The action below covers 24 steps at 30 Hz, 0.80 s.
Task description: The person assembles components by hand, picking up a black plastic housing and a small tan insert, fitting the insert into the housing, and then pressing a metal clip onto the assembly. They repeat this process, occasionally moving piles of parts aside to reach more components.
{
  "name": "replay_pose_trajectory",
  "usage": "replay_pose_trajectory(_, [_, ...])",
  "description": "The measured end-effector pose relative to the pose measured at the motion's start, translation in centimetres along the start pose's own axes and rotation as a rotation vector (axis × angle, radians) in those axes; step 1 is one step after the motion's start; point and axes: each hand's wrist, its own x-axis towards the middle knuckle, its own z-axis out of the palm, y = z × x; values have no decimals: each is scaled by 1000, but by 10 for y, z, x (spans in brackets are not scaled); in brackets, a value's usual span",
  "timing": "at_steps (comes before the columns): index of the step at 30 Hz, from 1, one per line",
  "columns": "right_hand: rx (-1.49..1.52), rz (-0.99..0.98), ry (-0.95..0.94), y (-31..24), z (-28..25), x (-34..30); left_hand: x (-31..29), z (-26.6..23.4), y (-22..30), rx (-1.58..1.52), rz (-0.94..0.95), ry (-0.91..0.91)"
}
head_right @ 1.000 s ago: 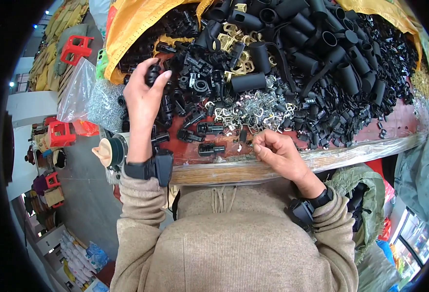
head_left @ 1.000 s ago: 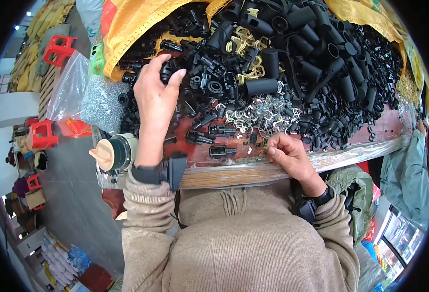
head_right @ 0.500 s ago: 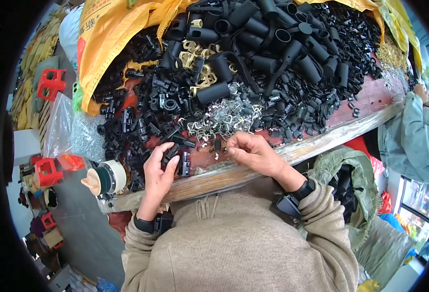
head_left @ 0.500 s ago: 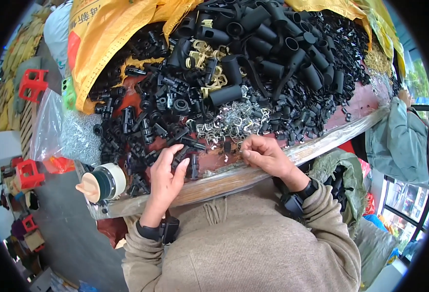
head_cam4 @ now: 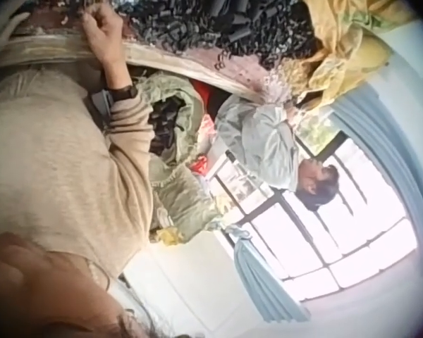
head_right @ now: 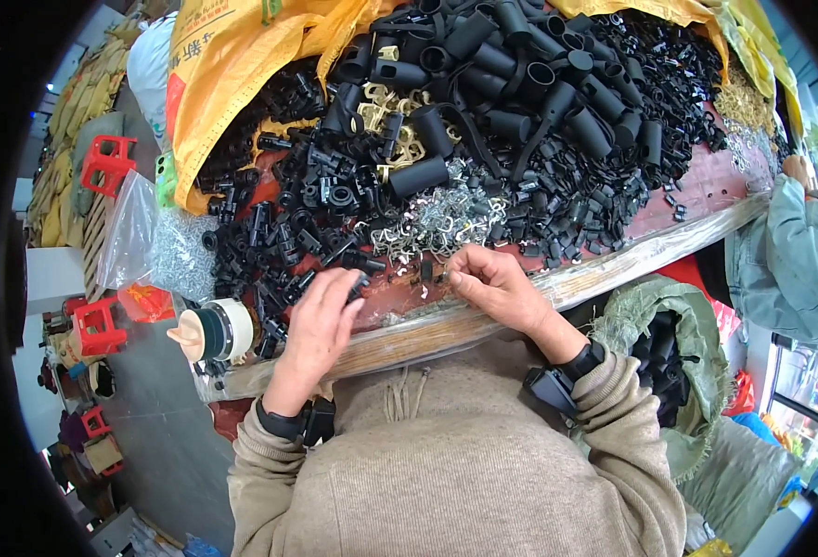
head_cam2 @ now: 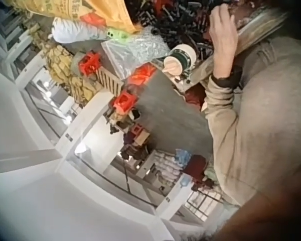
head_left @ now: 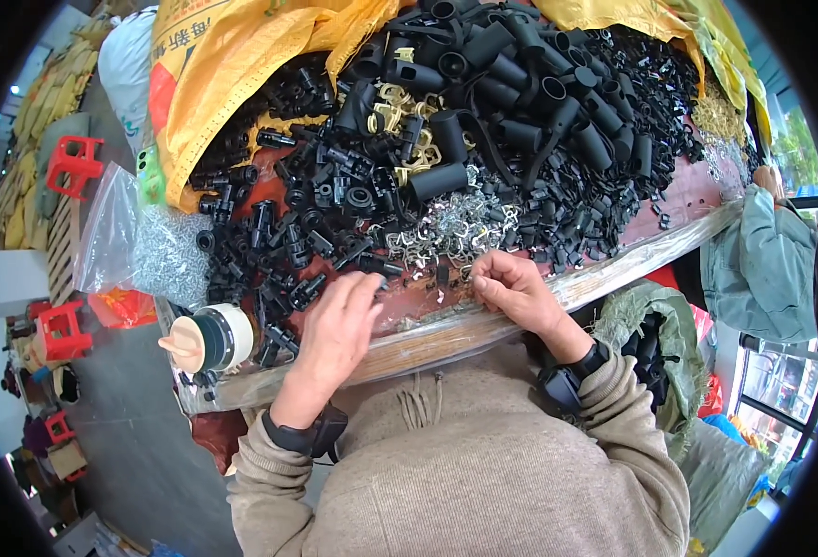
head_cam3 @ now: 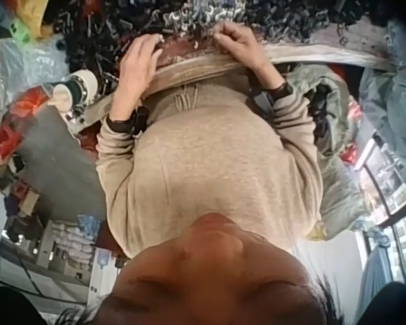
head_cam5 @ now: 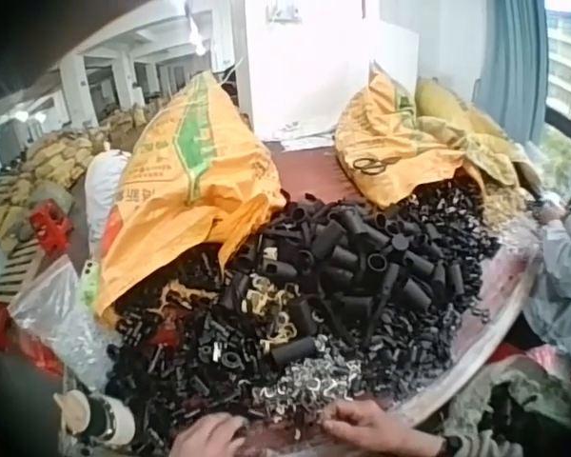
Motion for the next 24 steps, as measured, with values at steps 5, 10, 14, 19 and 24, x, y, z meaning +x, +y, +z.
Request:
replay_pose_trajectory(5, [-83,-80,29,4,1,-1,2,-9,8,-453,-309,192])
replay_pose_trajectory(10, [-302,-97,113,-4,7,-4,11,10,9,-1539,-657,30])
replay_pose_trajectory(14, [-522,-273,156,-20,11,-6,20,30,13,-1939,-767,-183])
replay_pose_trajectory(19, [-666,-399,167,-29,14,-13,28,45,25,-1987,-937,-241])
replay_pose_trajectory(24, [-690,-407,114,-30,11,-15,35,47,29,-1848,-932,-294])
